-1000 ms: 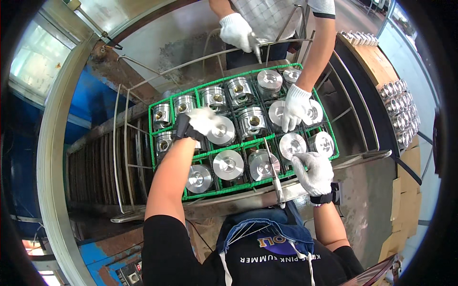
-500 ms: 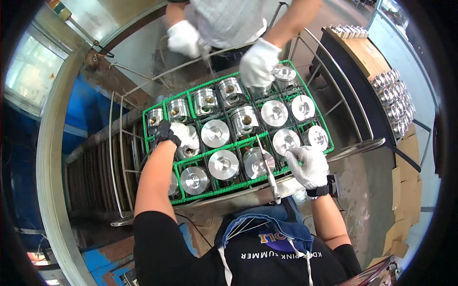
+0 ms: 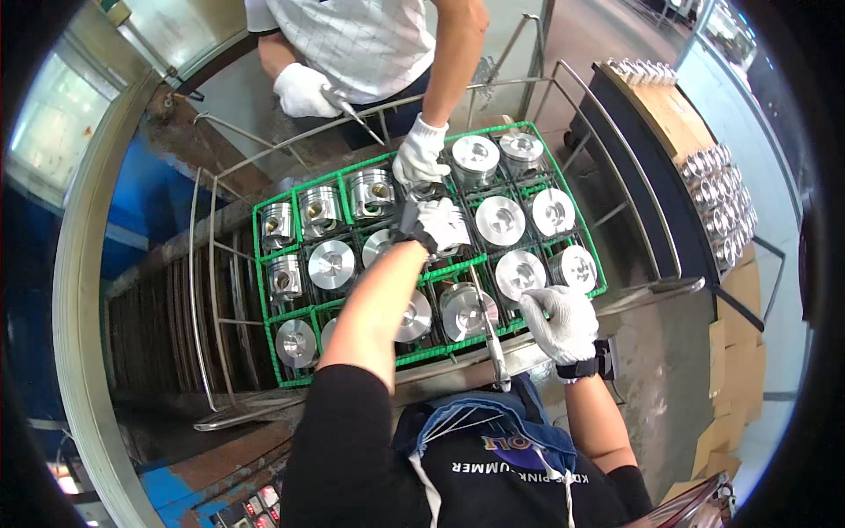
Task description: Operator loads metal engine pistons into a green washing rack, monitors the industrial cleaning machine, and затем unloads the cleaned pistons onto a table.
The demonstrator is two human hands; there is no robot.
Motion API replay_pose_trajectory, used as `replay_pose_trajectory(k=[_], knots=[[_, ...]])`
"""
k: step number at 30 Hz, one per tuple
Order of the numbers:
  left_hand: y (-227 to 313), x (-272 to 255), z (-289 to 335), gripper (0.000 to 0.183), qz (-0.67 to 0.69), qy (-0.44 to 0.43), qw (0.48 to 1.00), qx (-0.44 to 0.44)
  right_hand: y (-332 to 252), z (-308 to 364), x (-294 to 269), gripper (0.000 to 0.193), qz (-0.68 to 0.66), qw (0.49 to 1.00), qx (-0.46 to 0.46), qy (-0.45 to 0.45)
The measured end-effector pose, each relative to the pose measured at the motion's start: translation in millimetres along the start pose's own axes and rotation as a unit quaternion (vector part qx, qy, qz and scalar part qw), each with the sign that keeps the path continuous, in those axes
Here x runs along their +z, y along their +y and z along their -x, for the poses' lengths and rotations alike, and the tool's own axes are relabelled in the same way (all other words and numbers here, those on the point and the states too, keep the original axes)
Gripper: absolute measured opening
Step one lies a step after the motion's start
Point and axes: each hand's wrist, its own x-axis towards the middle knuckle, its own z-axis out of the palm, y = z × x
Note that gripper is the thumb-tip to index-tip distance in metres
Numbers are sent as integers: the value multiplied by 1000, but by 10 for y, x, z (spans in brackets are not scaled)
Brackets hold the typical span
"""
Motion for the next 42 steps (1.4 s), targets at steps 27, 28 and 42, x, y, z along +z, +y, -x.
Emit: replay_pose_trajectory(k=[27, 28, 42], knots=[[-1876, -1315, 1579, 45, -264, -126, 912, -289, 66, -35, -98, 21, 11, 999, 33, -39], [-1839, -1391, 1512, 46, -242, -161, 910, -297, 56, -19, -107, 22, 10, 999, 32, -39], [-1656, -1412, 1561, 52, -476, -462, 735, -140, 118, 72, -84, 23, 11, 1000, -10, 8]])
